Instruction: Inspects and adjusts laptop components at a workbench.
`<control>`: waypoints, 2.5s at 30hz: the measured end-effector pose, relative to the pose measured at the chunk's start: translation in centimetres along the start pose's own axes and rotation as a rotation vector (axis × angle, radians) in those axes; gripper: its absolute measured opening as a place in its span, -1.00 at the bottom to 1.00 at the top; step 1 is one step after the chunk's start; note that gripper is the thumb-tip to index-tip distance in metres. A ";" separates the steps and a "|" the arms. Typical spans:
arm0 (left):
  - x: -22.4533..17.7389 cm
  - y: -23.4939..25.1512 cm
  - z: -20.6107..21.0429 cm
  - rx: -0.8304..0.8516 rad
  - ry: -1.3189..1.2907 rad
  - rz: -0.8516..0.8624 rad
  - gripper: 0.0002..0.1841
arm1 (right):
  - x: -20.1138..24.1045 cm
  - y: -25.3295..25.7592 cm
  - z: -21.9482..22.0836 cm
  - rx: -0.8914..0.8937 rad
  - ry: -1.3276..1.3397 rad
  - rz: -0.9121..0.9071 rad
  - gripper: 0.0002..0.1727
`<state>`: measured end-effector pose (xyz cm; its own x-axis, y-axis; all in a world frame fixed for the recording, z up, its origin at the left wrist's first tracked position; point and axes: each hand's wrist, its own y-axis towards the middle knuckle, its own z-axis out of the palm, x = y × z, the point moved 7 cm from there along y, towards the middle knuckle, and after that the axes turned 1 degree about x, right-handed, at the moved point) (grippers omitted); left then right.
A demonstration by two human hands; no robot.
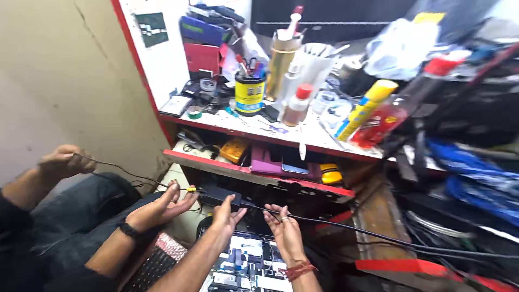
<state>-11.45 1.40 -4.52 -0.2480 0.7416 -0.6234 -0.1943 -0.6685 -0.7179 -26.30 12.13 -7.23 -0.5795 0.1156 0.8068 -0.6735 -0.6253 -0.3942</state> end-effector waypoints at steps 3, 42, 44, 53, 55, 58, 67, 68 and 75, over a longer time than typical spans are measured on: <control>2.5 4.4 0.5 -0.005 -0.054 -0.137 -0.30 | -0.1 0.5 -1.5 -0.044 -0.024 0.000 -0.54; -2.2 2.3 -9.4 0.353 1.499 0.361 -0.55 | 1.5 0.6 -13.4 0.059 -1.145 0.104 -0.29; -1.6 5.1 -10.5 0.420 1.536 0.539 -0.52 | 1.0 0.2 -11.1 0.234 -1.338 -0.071 -0.39; -1.7 5.6 -10.9 0.478 1.627 0.527 -0.43 | -0.8 1.6 -7.3 0.470 -1.762 -0.105 -0.39; -2.0 5.5 -10.7 0.485 1.621 0.529 -0.44 | -0.4 1.5 -7.1 0.443 -1.785 -0.104 -0.38; -2.8 5.0 -10.8 0.466 1.589 0.589 -0.45 | 0.5 1.0 -6.6 0.414 -1.746 -0.128 -0.45; -6.0 1.9 -10.1 0.483 1.461 0.439 -0.42 | 4.5 -1.7 -4.5 0.297 -1.670 -0.101 -0.51; -6.3 1.6 -10.2 0.462 1.423 0.413 -0.42 | 5.1 -2.2 -4.5 0.282 -1.632 -0.084 -0.50; -6.3 -0.3 -15.0 0.277 1.002 0.311 -0.52 | 4.5 -6.7 -7.3 0.260 -1.452 -0.029 -0.27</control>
<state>4.42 -2.21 -4.99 0.5401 0.1629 -0.8257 -0.4954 -0.7316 -0.4684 -27.74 22.51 -4.18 0.4954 -0.6290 0.5990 -0.4864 -0.7723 -0.4087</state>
